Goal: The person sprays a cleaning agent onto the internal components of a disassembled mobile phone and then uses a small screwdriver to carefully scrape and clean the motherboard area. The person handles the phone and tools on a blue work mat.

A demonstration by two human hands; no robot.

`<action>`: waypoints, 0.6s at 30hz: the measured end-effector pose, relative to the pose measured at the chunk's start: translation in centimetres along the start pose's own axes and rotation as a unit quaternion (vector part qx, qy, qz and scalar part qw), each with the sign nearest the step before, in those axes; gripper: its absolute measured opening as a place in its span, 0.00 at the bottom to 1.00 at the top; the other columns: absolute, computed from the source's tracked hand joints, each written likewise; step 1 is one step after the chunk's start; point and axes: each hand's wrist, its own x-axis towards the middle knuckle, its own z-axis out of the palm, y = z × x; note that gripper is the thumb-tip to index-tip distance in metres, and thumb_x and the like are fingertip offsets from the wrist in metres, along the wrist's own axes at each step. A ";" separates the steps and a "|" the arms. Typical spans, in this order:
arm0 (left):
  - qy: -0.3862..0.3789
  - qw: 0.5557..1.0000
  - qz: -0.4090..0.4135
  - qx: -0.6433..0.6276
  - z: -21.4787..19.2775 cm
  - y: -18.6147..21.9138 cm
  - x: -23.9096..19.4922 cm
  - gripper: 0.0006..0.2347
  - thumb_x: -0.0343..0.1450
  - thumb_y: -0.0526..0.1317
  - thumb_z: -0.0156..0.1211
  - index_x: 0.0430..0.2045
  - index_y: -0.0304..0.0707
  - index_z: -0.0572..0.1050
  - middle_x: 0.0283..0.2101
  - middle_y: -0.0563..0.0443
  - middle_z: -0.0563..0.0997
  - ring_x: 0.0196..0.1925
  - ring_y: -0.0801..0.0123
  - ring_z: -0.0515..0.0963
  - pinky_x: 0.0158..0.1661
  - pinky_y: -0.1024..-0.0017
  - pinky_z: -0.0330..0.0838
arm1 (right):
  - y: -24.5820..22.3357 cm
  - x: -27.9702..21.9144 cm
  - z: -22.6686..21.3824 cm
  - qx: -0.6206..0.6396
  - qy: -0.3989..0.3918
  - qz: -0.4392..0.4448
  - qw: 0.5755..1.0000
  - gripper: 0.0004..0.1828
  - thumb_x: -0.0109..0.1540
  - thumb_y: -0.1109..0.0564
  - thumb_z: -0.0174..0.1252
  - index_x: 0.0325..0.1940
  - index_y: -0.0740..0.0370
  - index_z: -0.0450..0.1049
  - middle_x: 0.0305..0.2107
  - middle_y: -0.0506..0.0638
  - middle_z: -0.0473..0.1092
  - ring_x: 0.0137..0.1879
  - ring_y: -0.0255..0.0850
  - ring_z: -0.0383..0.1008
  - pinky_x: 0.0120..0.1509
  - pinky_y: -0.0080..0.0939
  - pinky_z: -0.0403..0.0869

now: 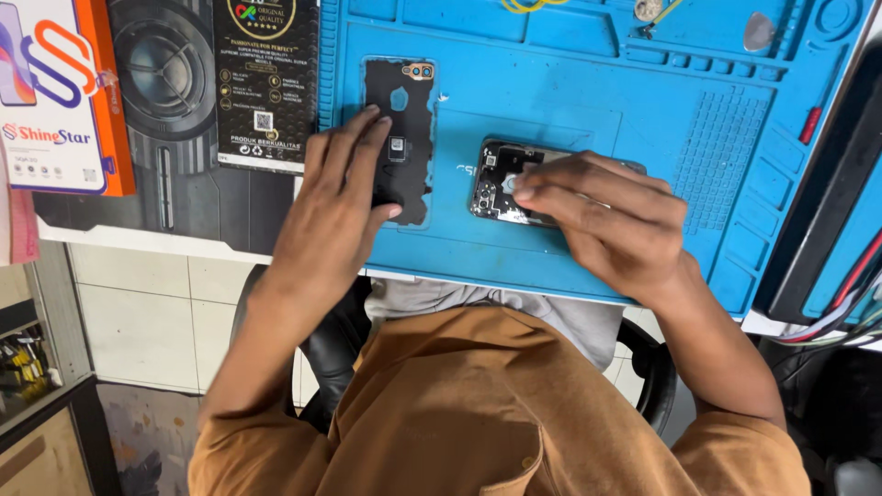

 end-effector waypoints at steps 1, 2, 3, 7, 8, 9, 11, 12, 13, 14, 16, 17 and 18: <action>-0.001 1.000 0.016 0.011 -0.4 0.0 0.0 0.32 0.66 0.35 0.70 0.64 0.21 0.62 0.66 0.32 0.65 0.64 0.40 0.67 0.64 0.53 0.67 | 0.0 0.1 0.1 0.020 0.002 0.008 1.000 0.15 0.60 0.77 0.63 0.50 0.73 0.76 0.43 0.61 0.76 0.48 0.51 0.83 0.48 0.42 0.83; -0.002 0.999 0.032 0.022 -1.0 -0.1 0.2 0.31 0.66 0.35 0.70 0.63 0.21 0.63 0.65 0.32 0.66 0.62 0.41 0.68 0.62 0.53 0.68 | -0.1 0.2 0.2 0.040 0.005 0.016 0.999 0.15 0.60 0.78 0.60 0.50 0.75 0.74 0.42 0.63 0.76 0.48 0.53 0.82 0.50 0.44 0.83; -0.003 0.998 0.048 0.032 -1.4 0.0 0.6 0.29 0.67 0.36 0.70 0.62 0.21 0.65 0.63 0.32 0.67 0.61 0.41 0.68 0.60 0.53 0.69 | -0.2 0.3 0.2 0.059 0.007 0.025 0.998 0.14 0.59 0.79 0.57 0.49 0.77 0.73 0.42 0.64 0.75 0.48 0.54 0.82 0.52 0.46 0.83; 0.055 0.990 0.127 0.027 -1.4 -0.1 4.9 0.16 0.72 0.36 0.70 0.52 0.30 0.76 0.52 0.44 0.74 0.55 0.52 0.74 0.51 0.60 0.75 | -0.4 0.4 0.7 -0.027 0.044 -0.003 0.999 0.19 0.51 0.64 0.75 0.43 0.72 0.78 0.37 0.64 0.74 0.45 0.55 0.78 0.45 0.46 0.77; 0.063 0.987 0.146 0.021 -0.8 -0.2 6.2 0.13 0.72 0.36 0.70 0.48 0.31 0.77 0.49 0.45 0.74 0.54 0.54 0.75 0.49 0.61 0.76 | -0.6 0.4 0.8 -0.040 0.061 0.005 0.997 0.19 0.51 0.64 0.76 0.43 0.70 0.80 0.36 0.63 0.73 0.43 0.52 0.78 0.44 0.43 0.77; 0.070 0.984 0.165 0.014 -0.2 -0.4 7.1 0.11 0.71 0.36 0.71 0.44 0.32 0.79 0.46 0.47 0.75 0.52 0.56 0.76 0.47 0.61 0.77 | -0.7 0.3 0.9 -0.054 0.078 0.015 0.995 0.18 0.52 0.63 0.78 0.43 0.69 0.81 0.35 0.61 0.73 0.41 0.50 0.77 0.42 0.41 0.76; 0.055 0.984 0.162 0.048 1.3 -1.0 8.3 0.08 0.69 0.36 0.70 0.36 0.32 0.78 0.44 0.47 0.74 0.51 0.57 0.76 0.45 0.61 0.77 | -1.0 0.1 0.8 -0.064 0.085 0.026 0.994 0.14 0.59 0.68 0.76 0.48 0.68 0.81 0.38 0.57 0.73 0.44 0.46 0.79 0.48 0.39 0.80; 0.049 0.984 0.161 0.065 2.0 -1.3 8.6 0.07 0.69 0.36 0.69 0.32 0.32 0.77 0.42 0.47 0.74 0.50 0.57 0.77 0.45 0.61 0.77 | -1.1 0.2 0.6 -0.069 0.089 0.031 0.993 0.13 0.63 0.70 0.75 0.50 0.67 0.81 0.40 0.55 0.73 0.46 0.44 0.79 0.51 0.38 0.82; 0.056 0.983 0.159 0.065 2.5 -1.7 8.6 0.07 0.69 0.35 0.69 0.32 0.31 0.76 0.43 0.46 0.74 0.50 0.56 0.76 0.44 0.61 0.76 | -1.1 0.2 0.3 -0.051 0.060 0.037 0.996 0.12 0.61 0.72 0.70 0.49 0.68 0.81 0.40 0.57 0.74 0.46 0.46 0.80 0.52 0.40 0.83; 0.064 0.983 0.157 0.065 2.9 -2.0 8.4 0.08 0.69 0.35 0.69 0.31 0.31 0.75 0.43 0.45 0.74 0.50 0.55 0.76 0.43 0.61 0.76 | -1.2 0.3 -0.1 -0.033 0.030 0.043 0.998 0.12 0.60 0.74 0.66 0.47 0.70 0.80 0.39 0.58 0.75 0.47 0.48 0.81 0.53 0.42 0.83; 0.072 0.984 0.152 0.066 3.4 -2.4 8.3 0.07 0.69 0.34 0.68 0.31 0.30 0.74 0.43 0.45 0.74 0.50 0.54 0.76 0.43 0.61 0.76 | -1.3 0.7 -0.5 -0.020 -0.008 0.057 0.998 0.15 0.58 0.78 0.60 0.47 0.72 0.79 0.40 0.61 0.77 0.49 0.50 0.82 0.53 0.44 0.84; 0.073 0.984 0.146 0.067 3.6 -2.5 8.3 0.07 0.70 0.33 0.68 0.31 0.31 0.74 0.43 0.45 0.74 0.50 0.55 0.77 0.43 0.61 0.76 | -1.3 1.0 -0.5 -0.023 -0.018 0.065 0.997 0.16 0.58 0.79 0.57 0.48 0.73 0.78 0.41 0.61 0.77 0.50 0.51 0.82 0.52 0.44 0.83; 0.074 0.985 0.140 0.069 3.6 -2.6 8.2 0.06 0.71 0.33 0.68 0.30 0.32 0.74 0.43 0.45 0.73 0.50 0.56 0.77 0.44 0.62 0.77 | -1.4 1.3 -0.5 -0.027 -0.027 0.073 0.997 0.17 0.58 0.80 0.55 0.49 0.75 0.77 0.42 0.62 0.78 0.51 0.52 0.82 0.52 0.44 0.83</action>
